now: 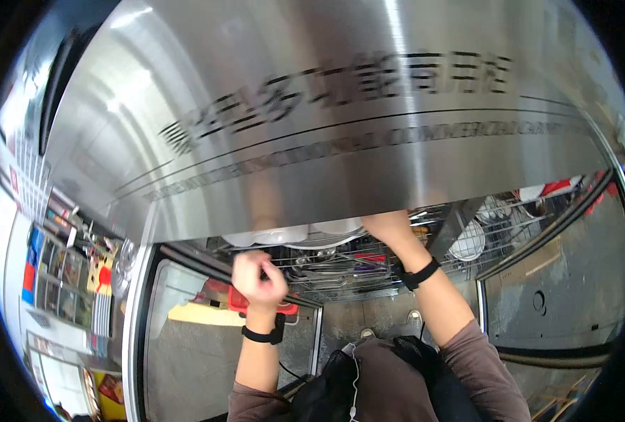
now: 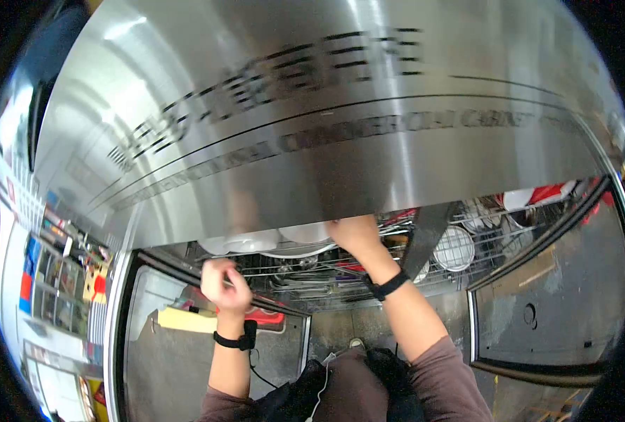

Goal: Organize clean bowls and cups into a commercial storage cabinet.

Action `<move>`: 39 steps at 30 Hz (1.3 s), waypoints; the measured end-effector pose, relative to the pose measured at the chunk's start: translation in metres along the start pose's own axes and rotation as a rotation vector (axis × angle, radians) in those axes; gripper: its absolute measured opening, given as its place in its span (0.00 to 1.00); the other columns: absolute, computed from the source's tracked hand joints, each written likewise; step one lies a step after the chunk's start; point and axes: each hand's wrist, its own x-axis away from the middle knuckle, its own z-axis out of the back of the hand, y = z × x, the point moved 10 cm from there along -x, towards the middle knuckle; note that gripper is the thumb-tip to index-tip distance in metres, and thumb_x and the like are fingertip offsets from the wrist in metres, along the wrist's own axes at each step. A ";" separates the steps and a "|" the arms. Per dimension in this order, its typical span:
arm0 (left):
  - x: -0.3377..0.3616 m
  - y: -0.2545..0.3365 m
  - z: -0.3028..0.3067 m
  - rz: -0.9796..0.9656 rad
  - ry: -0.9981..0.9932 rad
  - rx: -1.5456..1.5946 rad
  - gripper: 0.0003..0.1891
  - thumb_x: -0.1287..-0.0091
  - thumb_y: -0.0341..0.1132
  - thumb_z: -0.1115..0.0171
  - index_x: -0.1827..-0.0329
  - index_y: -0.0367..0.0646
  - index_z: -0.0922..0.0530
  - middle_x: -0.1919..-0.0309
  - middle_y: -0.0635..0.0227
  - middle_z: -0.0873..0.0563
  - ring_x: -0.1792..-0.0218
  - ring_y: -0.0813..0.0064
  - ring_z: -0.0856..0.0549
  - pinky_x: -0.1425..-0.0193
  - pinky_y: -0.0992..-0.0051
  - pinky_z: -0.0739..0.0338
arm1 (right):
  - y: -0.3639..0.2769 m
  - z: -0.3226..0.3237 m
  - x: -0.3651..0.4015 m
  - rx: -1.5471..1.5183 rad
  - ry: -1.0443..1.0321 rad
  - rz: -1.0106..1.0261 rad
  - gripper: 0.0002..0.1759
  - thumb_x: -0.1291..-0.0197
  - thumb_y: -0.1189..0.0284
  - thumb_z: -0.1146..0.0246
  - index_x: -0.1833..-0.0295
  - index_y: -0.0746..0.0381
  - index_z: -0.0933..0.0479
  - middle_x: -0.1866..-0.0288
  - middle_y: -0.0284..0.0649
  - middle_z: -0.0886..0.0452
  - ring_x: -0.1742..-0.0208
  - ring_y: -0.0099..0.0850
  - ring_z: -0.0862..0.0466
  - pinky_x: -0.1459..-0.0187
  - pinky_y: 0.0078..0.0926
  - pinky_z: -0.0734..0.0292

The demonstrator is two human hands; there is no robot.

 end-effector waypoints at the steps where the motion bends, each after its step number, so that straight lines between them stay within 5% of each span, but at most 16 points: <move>1: 0.006 -0.030 0.008 0.148 -0.017 -0.075 0.03 0.37 0.21 0.38 0.62 0.36 0.18 0.64 0.55 0.13 0.64 0.53 0.15 0.58 0.64 0.20 | -0.002 0.001 0.001 -0.020 -0.023 -0.015 0.20 0.40 0.67 0.31 0.43 0.62 0.14 0.46 0.56 0.11 0.46 0.61 0.13 0.44 0.53 0.16; 5: 0.018 -0.108 0.011 0.352 -0.241 -0.266 0.10 0.33 0.28 0.32 0.51 0.38 0.11 0.54 0.52 0.08 0.51 0.45 0.12 0.41 0.54 0.19 | 0.007 -0.005 0.002 -0.001 -0.041 -0.061 0.22 0.40 0.66 0.31 0.41 0.60 0.14 0.44 0.53 0.11 0.45 0.58 0.12 0.43 0.50 0.15; 9: 0.028 -0.168 -0.011 0.623 -0.297 -0.095 0.13 0.28 0.39 0.31 0.50 0.39 0.10 0.58 0.47 0.07 0.54 0.44 0.09 0.46 0.53 0.16 | 0.010 -0.006 0.002 0.013 -0.018 -0.027 0.21 0.39 0.65 0.29 0.41 0.61 0.14 0.44 0.51 0.10 0.44 0.55 0.12 0.43 0.48 0.16; 13: 0.019 -0.201 -0.026 0.810 -0.279 -0.019 0.17 0.28 0.46 0.32 0.44 0.47 0.10 0.53 0.50 0.07 0.48 0.44 0.09 0.44 0.54 0.16 | -0.003 0.003 0.000 0.024 0.045 0.067 0.17 0.38 0.67 0.28 0.46 0.63 0.13 0.49 0.50 0.10 0.47 0.53 0.12 0.45 0.47 0.17; 16: -0.012 -0.186 -0.050 0.490 -0.475 -0.283 0.23 0.27 0.53 0.35 0.36 0.50 0.13 0.44 0.55 0.08 0.39 0.47 0.12 0.37 0.55 0.18 | -0.007 0.002 -0.001 0.029 -0.041 0.016 0.19 0.37 0.66 0.31 0.43 0.61 0.13 0.45 0.52 0.10 0.43 0.57 0.13 0.41 0.48 0.17; 19: -0.006 -0.194 -0.066 0.429 -0.483 -0.350 0.25 0.25 0.53 0.39 0.31 0.53 0.17 0.38 0.59 0.10 0.33 0.50 0.15 0.32 0.55 0.20 | 0.000 -0.002 0.000 0.022 -0.072 -0.031 0.18 0.37 0.66 0.31 0.43 0.61 0.13 0.45 0.53 0.10 0.43 0.57 0.13 0.41 0.49 0.17; 22: -0.002 -0.205 -0.081 0.479 -0.579 -0.313 0.22 0.24 0.52 0.39 0.34 0.53 0.14 0.40 0.61 0.09 0.33 0.51 0.14 0.32 0.55 0.19 | -0.004 0.000 0.001 0.044 -0.069 -0.026 0.18 0.37 0.66 0.32 0.44 0.62 0.13 0.45 0.53 0.10 0.44 0.57 0.13 0.42 0.49 0.17; 28: -0.009 -0.193 -0.053 0.545 -0.244 -0.043 0.18 0.25 0.45 0.35 0.39 0.48 0.12 0.42 0.58 0.08 0.37 0.51 0.12 0.35 0.56 0.18 | -0.004 -0.001 0.002 0.026 -0.083 -0.007 0.16 0.37 0.67 0.31 0.46 0.63 0.13 0.47 0.52 0.10 0.45 0.57 0.13 0.43 0.48 0.17; 31: -0.021 -0.179 -0.038 0.585 -0.228 -0.097 0.16 0.27 0.41 0.32 0.40 0.46 0.11 0.41 0.56 0.09 0.39 0.51 0.12 0.36 0.57 0.19 | -0.010 0.004 0.002 -0.038 -0.022 0.036 0.17 0.37 0.68 0.28 0.45 0.63 0.13 0.47 0.52 0.10 0.44 0.54 0.12 0.43 0.45 0.16; 34: -0.033 -0.148 -0.016 0.449 -0.165 -0.197 0.13 0.29 0.37 0.30 0.45 0.44 0.11 0.49 0.51 0.07 0.47 0.47 0.09 0.42 0.56 0.16 | -0.013 0.004 0.000 -0.019 0.014 0.116 0.19 0.37 0.67 0.28 0.43 0.63 0.13 0.46 0.51 0.10 0.44 0.54 0.12 0.43 0.45 0.16; 37: -0.028 -0.123 0.005 0.710 -0.206 -0.211 0.09 0.30 0.34 0.30 0.52 0.38 0.11 0.58 0.47 0.08 0.56 0.43 0.09 0.51 0.55 0.15 | -0.002 -0.003 0.002 -0.025 -0.044 0.016 0.19 0.36 0.66 0.28 0.42 0.63 0.13 0.43 0.52 0.10 0.43 0.54 0.12 0.41 0.46 0.17; 39: -0.012 -0.106 0.011 0.638 -0.190 -0.269 0.09 0.31 0.33 0.30 0.54 0.35 0.11 0.62 0.45 0.09 0.59 0.43 0.08 0.54 0.57 0.15 | -0.001 -0.001 0.004 0.017 -0.040 0.022 0.19 0.35 0.66 0.29 0.42 0.62 0.13 0.43 0.52 0.11 0.43 0.54 0.12 0.41 0.47 0.17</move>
